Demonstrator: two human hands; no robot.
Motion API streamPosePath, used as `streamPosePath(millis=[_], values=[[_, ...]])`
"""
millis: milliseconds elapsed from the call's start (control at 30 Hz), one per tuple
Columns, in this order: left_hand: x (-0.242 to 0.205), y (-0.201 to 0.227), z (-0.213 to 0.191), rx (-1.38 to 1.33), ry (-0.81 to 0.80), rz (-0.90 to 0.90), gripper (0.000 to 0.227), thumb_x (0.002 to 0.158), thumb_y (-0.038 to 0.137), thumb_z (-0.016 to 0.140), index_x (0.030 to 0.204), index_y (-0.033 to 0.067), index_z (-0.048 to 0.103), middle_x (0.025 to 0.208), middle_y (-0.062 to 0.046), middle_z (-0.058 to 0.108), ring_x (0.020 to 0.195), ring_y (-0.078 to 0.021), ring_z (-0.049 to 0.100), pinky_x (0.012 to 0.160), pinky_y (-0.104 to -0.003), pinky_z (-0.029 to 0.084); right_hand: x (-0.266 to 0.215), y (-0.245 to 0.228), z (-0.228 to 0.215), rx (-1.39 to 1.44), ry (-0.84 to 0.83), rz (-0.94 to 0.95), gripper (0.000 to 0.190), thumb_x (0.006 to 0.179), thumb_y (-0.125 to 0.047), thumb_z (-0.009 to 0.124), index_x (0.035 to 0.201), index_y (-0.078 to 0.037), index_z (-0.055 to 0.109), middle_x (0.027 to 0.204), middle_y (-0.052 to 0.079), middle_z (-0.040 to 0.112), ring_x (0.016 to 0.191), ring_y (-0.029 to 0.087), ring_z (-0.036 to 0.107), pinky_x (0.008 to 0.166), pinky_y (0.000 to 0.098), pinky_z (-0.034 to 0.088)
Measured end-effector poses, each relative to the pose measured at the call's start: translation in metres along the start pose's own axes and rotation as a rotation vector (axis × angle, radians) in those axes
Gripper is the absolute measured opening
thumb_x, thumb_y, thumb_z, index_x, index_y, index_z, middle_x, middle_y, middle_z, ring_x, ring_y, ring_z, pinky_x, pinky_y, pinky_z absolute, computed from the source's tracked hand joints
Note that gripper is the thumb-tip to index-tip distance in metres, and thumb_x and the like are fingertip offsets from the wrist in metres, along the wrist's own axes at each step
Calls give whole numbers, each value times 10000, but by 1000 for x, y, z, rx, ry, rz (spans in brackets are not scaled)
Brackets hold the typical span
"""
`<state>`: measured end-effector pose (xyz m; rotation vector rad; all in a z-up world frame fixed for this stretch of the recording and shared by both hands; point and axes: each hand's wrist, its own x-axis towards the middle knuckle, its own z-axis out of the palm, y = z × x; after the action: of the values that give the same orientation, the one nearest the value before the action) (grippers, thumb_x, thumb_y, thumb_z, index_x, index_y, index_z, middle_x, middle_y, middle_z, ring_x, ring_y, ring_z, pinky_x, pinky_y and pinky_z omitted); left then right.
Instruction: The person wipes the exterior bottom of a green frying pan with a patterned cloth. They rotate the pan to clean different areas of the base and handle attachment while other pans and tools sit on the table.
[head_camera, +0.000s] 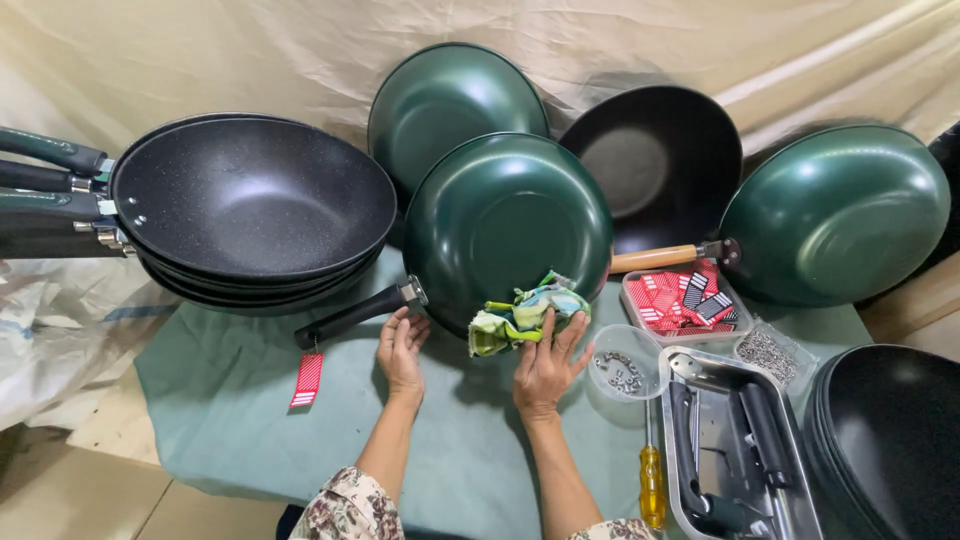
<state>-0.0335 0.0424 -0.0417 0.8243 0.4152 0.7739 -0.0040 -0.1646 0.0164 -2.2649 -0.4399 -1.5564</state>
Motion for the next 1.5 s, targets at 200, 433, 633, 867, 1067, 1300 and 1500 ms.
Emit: streamPosePath(millis=[200, 433, 633, 867, 1067, 1300, 1500], values=[[24, 6, -9, -329, -82, -415, 260, 930, 284, 742, 1123, 109, 747, 1109, -102, 749, 1061, -289, 715, 1040, -527, 534, 2, -20, -11, 150, -68, -93, 612, 1051, -497, 376, 1482, -86, 517, 1607, 249, 365, 1493, 445, 304, 1164, 641, 164], [33, 25, -11, -453, -143, -530, 397, 917, 575, 693, 1055, 202, 707, 1173, -39, 715, 1156, -260, 638, 1083, -565, 470, -5, -9, -5, 149, -38, -32, 563, 894, -442, 678, 1383, -168, 625, 1585, 176, 445, 1471, 372, 392, 1163, 619, 205], [30, 33, -7, -473, -184, -583, 496, 887, 658, 669, 1109, 216, 710, 1215, -54, 696, 1142, -301, 635, 1084, -571, 453, -24, 9, 7, 354, -47, 462, 543, 944, -254, 677, 1460, -153, 538, 1594, 211, 390, 1421, 337, 437, 1152, 465, 325], [39, 22, -11, -481, -217, -604, 420, 893, 657, 664, 1028, 265, 734, 1119, -40, 741, 1033, -299, 707, 1045, -547, 493, -25, -9, 0, 382, -126, 325, 622, 786, -80, 766, 1368, -96, 547, 1632, 284, 269, 1490, 439, 291, 1169, 484, 294], [32, 36, -2, -500, -230, -619, 395, 881, 627, 695, 1033, 264, 736, 1138, -67, 739, 1052, -328, 708, 1056, -550, 494, -25, 9, 11, 573, -162, 757, 635, 811, -56, 682, 1408, -101, 470, 1502, 294, 417, 1382, 418, 434, 1153, 478, 343], [38, 22, -8, -510, -233, -625, 424, 906, 609, 683, 1030, 207, 735, 1083, -80, 760, 972, -316, 743, 987, -515, 556, -12, -41, 0, 243, -51, -141, 346, 913, -245, 699, 1258, -229, 715, 1545, 194, 477, 1445, 453, 392, 1140, 542, 333], [38, 26, -6, -481, -224, -631, 428, 882, 634, 694, 1057, 245, 718, 1116, -73, 749, 1026, -315, 724, 1048, -534, 519, -10, -9, 8, 561, -127, 434, 513, 1057, -163, 551, 1549, -77, 435, 1617, 323, 216, 1499, 434, 188, 1213, 541, 164]])
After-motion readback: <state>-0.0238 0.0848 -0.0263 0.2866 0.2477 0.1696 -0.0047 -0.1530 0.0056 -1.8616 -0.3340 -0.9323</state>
